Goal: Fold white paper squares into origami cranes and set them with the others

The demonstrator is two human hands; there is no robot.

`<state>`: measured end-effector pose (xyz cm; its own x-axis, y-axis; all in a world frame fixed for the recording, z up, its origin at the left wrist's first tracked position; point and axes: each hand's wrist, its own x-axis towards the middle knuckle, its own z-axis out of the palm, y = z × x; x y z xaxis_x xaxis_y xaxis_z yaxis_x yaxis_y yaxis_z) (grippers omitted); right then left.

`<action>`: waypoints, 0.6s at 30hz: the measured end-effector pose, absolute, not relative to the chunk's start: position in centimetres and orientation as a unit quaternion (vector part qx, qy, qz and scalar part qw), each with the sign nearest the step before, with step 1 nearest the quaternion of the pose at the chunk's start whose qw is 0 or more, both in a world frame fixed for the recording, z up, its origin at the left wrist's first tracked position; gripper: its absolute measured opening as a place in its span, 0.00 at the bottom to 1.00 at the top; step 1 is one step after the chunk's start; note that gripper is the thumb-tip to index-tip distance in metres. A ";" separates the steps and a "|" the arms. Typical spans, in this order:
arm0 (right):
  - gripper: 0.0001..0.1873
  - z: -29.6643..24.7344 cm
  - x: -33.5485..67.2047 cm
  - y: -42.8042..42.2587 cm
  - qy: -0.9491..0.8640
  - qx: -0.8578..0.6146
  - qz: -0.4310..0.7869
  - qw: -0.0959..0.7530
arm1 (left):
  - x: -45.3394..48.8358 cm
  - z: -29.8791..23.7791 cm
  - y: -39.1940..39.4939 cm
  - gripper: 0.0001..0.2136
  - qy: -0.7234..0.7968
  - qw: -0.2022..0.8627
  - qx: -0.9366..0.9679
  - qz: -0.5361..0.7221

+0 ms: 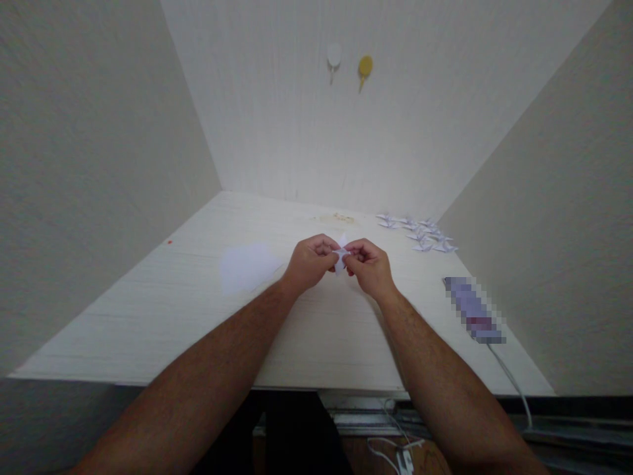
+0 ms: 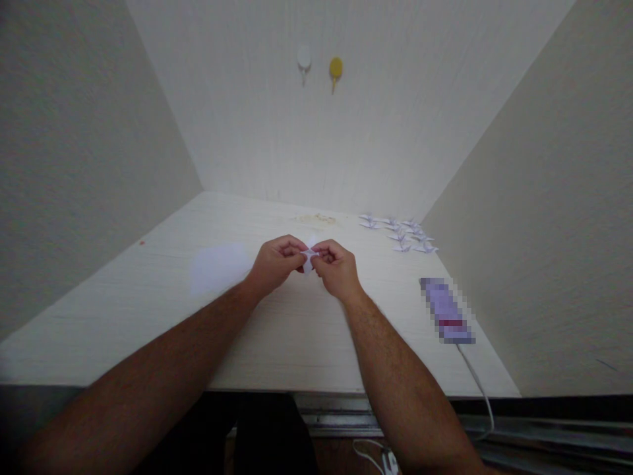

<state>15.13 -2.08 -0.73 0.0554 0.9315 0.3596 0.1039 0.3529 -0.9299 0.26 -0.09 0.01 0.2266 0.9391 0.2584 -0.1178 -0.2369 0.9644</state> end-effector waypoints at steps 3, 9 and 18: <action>0.07 -0.8 15.2 -2.1 -0.587 -0.430 0.378 0.572 | 0.4 -0.1 -0.1 0.05 0.350 0.509 0.576 0.536; 0.04 -0.5 15.5 -2.1 -0.596 -0.417 0.371 0.578 | 0.7 0.2 -0.5 0.06 0.354 0.548 0.524 0.547; 0.05 0.1 15.9 -2.4 -0.610 -0.420 0.362 0.567 | 0.5 0.4 -0.6 0.08 0.346 0.621 0.474 0.519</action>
<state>15.93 -2.36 0.10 -0.0048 0.9218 0.3876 0.1020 0.3860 -0.9168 0.48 -0.59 0.44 0.2211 0.9733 0.0623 -0.3163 0.0111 0.9486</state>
